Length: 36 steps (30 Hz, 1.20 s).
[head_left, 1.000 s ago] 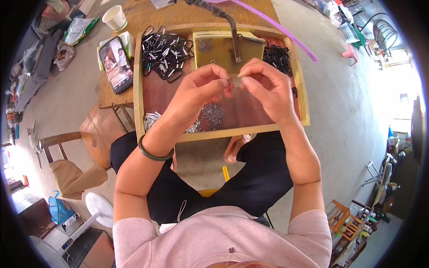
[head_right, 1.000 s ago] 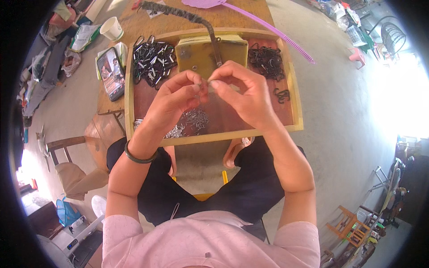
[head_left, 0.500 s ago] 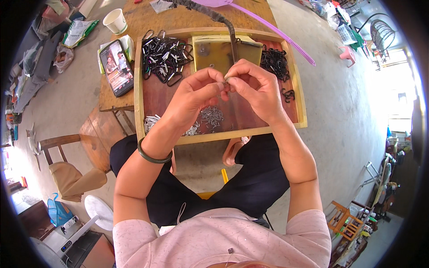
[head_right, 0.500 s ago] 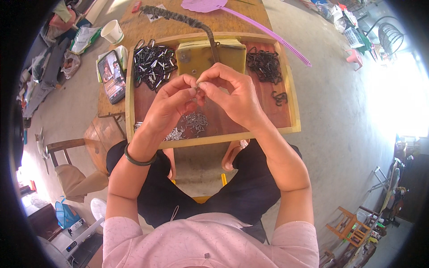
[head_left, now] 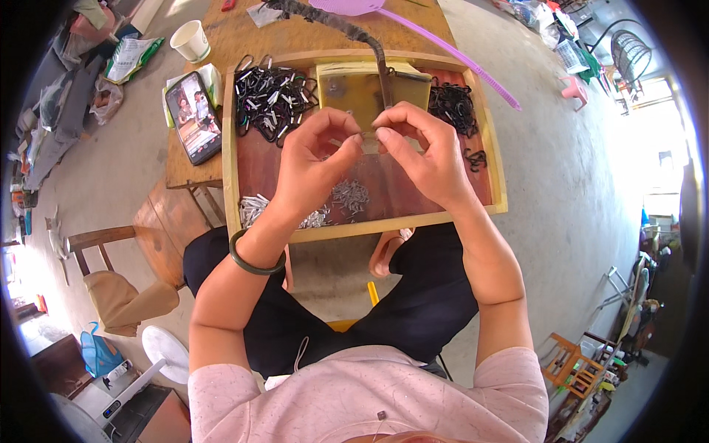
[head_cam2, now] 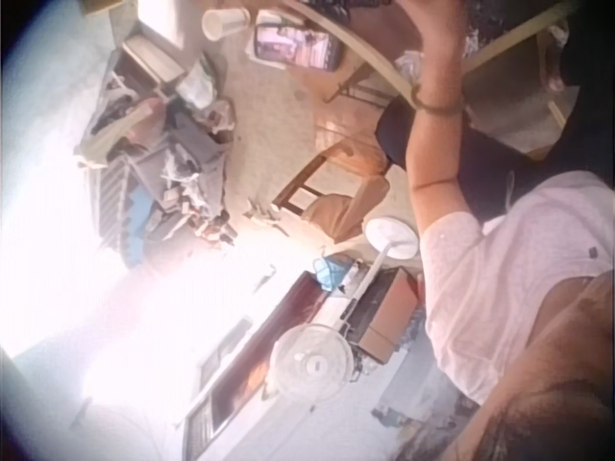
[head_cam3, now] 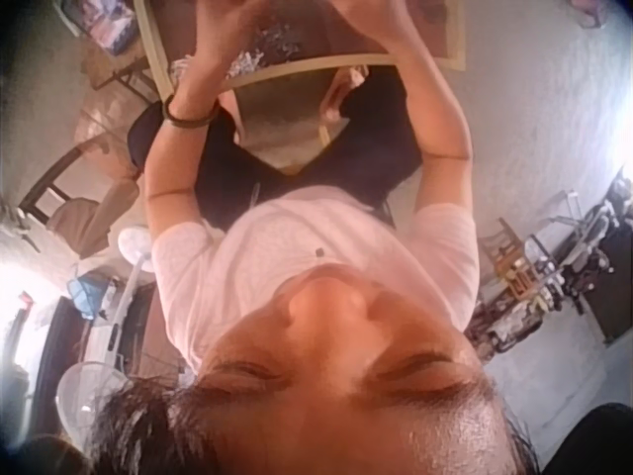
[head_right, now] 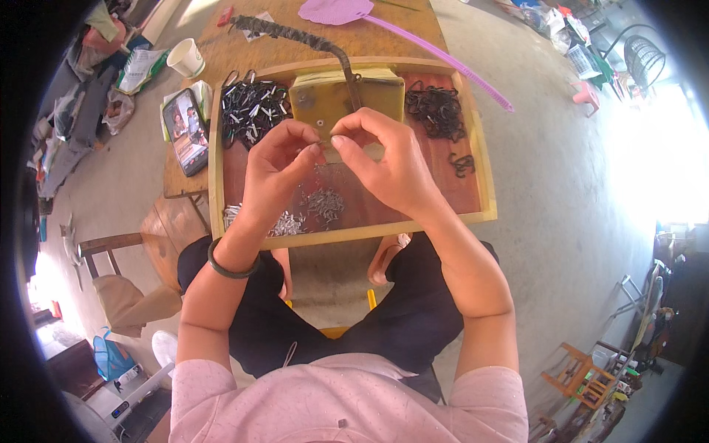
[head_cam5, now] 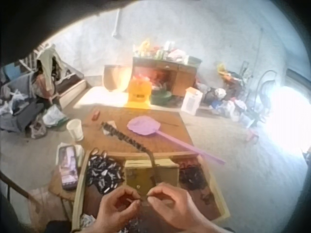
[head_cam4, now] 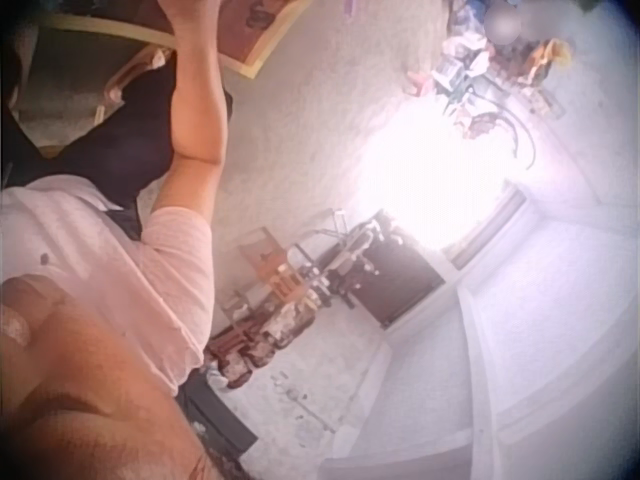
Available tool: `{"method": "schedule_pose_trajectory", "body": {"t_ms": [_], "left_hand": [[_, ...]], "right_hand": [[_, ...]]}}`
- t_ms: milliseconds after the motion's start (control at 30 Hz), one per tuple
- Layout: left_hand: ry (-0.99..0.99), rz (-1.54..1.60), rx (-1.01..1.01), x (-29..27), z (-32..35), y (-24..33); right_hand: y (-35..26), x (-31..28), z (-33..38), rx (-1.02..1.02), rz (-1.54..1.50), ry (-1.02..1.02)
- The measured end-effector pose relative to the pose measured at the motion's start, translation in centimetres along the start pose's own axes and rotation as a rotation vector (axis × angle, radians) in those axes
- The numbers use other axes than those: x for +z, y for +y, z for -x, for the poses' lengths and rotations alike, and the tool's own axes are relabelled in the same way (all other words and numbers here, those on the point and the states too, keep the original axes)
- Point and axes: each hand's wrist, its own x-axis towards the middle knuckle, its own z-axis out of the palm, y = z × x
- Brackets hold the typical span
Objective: The person picks up metal clips and pins by hand and uses a manual press tool on a wooden tray to join them together.
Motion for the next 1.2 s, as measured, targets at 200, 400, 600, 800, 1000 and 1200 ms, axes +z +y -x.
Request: {"method": "schedule_pose_trajectory", "body": {"t_ms": [200,400,600,800,1000,1200], "left_hand": [[0.12,-0.426,0.506,0.5,-0.1,-0.3],[0.145,-0.609,0.621,0.5,0.0,0.6],[0.188,-0.81,0.829,0.4,0.2,0.7],[0.152,-0.8,0.826,0.2,0.7,1.1],[0.113,-0.351,0.382,0.0,0.3,1.0],[0.186,-1.111,0.984,-0.4,-0.2,0.7]], "right_hand": [[-0.2,0.2,0.0,0.326,-0.222,-0.065],[-0.5,0.1,-0.2,0.263,-0.135,-0.074],[0.2,-0.3,-0.3,0.269,-0.159,-0.081],[0.3,-0.1,-0.3,0.381,-0.456,-0.182],[0.8,0.0,-0.1,0.405,-0.547,-0.172],[1.2,0.9,0.0,0.395,-0.36,-0.099]]}}
